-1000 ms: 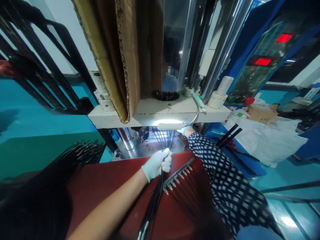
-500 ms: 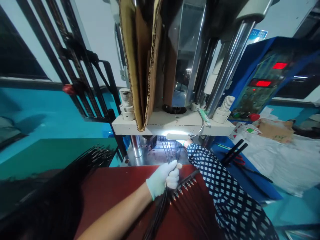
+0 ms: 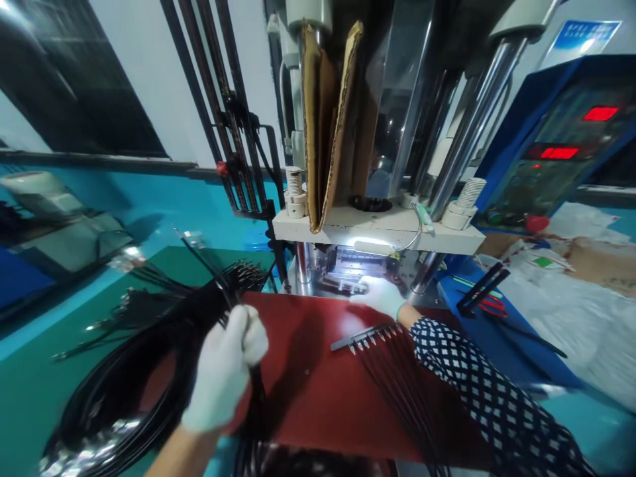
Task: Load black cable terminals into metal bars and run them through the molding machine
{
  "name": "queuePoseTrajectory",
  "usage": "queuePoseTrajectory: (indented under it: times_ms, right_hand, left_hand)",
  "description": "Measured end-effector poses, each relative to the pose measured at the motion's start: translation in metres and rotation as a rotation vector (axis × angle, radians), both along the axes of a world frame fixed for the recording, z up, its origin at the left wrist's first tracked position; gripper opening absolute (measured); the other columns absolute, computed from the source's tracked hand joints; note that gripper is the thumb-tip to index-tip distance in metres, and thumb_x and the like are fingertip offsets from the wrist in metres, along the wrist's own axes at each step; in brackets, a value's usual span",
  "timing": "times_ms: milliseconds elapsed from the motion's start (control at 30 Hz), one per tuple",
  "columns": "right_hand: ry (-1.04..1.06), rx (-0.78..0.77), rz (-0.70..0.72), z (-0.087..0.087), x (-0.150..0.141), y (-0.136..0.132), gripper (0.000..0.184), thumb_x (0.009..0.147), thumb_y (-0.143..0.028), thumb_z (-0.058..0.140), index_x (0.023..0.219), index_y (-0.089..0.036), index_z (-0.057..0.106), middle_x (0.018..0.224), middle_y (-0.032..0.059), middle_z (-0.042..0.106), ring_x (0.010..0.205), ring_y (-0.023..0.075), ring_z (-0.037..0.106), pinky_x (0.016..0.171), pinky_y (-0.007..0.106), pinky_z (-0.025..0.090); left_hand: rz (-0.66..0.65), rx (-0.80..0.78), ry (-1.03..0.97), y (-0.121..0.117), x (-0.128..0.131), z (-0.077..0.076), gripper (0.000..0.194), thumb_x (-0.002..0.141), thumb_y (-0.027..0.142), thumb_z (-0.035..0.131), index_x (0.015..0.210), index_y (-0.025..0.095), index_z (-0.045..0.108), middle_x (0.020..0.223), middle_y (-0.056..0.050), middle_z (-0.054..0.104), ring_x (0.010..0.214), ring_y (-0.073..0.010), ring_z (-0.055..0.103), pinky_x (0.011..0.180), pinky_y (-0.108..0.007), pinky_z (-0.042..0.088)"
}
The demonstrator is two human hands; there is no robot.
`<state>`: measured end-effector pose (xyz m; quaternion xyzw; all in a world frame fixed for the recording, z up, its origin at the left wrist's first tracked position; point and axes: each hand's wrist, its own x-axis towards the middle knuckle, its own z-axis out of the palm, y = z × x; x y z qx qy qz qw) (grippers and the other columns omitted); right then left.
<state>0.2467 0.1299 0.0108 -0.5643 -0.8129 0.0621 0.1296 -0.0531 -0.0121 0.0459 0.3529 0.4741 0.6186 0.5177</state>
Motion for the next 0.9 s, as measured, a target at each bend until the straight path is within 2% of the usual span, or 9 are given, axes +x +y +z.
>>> queuePoseTrajectory:
  times_ms: [100,233,333,400,500,633,733,800,900]
  right_hand:
    - [-0.011,0.0,0.009,-0.012,-0.013,-0.011,0.028,0.087,-0.047,0.065,0.093,-0.02,0.073,0.098,0.0062,0.068,0.09,0.0196,0.061,0.076,0.029,0.045]
    - [-0.018,0.0,0.079,-0.02,-0.022,-0.012,0.025,0.089,-0.041,0.066,0.097,-0.018,0.073,0.104,0.0081,0.063,0.101,0.0213,0.054,0.086,0.031,0.041]
    - [0.016,-0.026,0.118,-0.022,-0.021,-0.011,0.026,0.092,-0.04,0.063,0.102,-0.018,0.073,0.101,0.0078,0.061,0.098,0.0213,0.053,0.087,0.032,0.04]
    - [0.066,-0.047,0.139,-0.023,-0.018,-0.011,0.027,0.093,-0.039,0.062,0.102,-0.017,0.073,0.101,0.0081,0.06,0.098,0.0217,0.052,0.088,0.033,0.04]
    - [0.189,-0.092,0.169,-0.023,-0.015,-0.009,0.024,0.094,-0.035,0.06,0.093,-0.017,0.074,0.096,0.0079,0.061,0.096,0.0216,0.052,0.091,0.035,0.04]
    - [0.454,-0.142,0.136,-0.022,-0.011,0.004,0.022,0.094,-0.028,0.056,0.083,-0.018,0.072,0.087,0.0057,0.065,0.091,0.0192,0.055,0.091,0.035,0.044]
    - [0.69,-0.177,0.019,-0.021,-0.008,0.012,0.039,0.1,-0.041,0.041,0.081,-0.018,0.066,0.07,0.0034,0.059,0.066,0.0156,0.053,0.065,0.03,0.049]
    - [0.835,-0.198,-0.067,-0.019,-0.003,0.01,0.048,0.1,-0.052,0.033,0.08,-0.018,0.061,0.06,-0.0001,0.05,0.051,0.0123,0.041,0.048,0.025,0.04]
    - [1.017,-0.2,-0.17,-0.016,0.011,-0.007,0.046,0.094,-0.061,0.04,0.088,-0.019,0.057,0.063,-0.0029,0.045,0.046,0.0084,0.032,0.041,0.021,0.028]
  left_hand:
    - [0.179,-0.017,0.494,0.065,-0.033,0.006,0.028,0.097,0.042,0.035,0.083,0.02,0.045,0.057,0.009,0.023,0.043,-0.0102,0.028,0.044,-0.022,0.03]
    - [0.248,0.002,0.776,0.11,-0.031,-0.014,0.034,0.086,0.036,0.057,0.109,0.012,0.052,0.079,-0.006,0.056,0.07,-0.0224,0.057,0.063,-0.034,0.045]
    - [0.005,0.267,1.253,0.12,-0.003,-0.042,0.041,0.084,0.03,0.06,0.121,0.013,0.056,0.106,-0.017,0.06,0.094,-0.0317,0.059,0.08,-0.045,0.047]
    - [-0.24,0.432,1.428,0.126,0.019,-0.062,0.036,0.084,0.029,0.063,0.119,0.019,0.063,0.112,-0.014,0.062,0.1,-0.0311,0.059,0.089,-0.045,0.047]
    - [-0.401,0.52,1.411,0.138,0.04,-0.087,0.024,0.09,0.028,0.058,0.111,0.02,0.068,0.102,-0.01,0.063,0.099,-0.0263,0.059,0.093,-0.041,0.047]
    - [-0.454,0.6,1.394,0.15,0.04,-0.102,0.026,0.097,0.028,0.048,0.113,0.018,0.067,0.102,-0.01,0.061,0.102,-0.0255,0.057,0.098,-0.041,0.046]
    - [-0.456,0.63,1.385,0.152,0.034,-0.105,0.028,0.097,0.028,0.047,0.116,0.019,0.065,0.105,-0.011,0.06,0.104,-0.0265,0.056,0.099,-0.043,0.045]
    - [-0.469,0.637,1.381,0.152,0.033,-0.106,0.027,0.097,0.028,0.048,0.116,0.019,0.065,0.103,-0.011,0.06,0.102,-0.0264,0.057,0.098,-0.043,0.046]
    - [-0.484,0.641,1.371,0.152,0.032,-0.107,0.028,0.097,0.028,0.047,0.115,0.018,0.065,0.104,-0.012,0.06,0.101,-0.0265,0.056,0.098,-0.044,0.046]
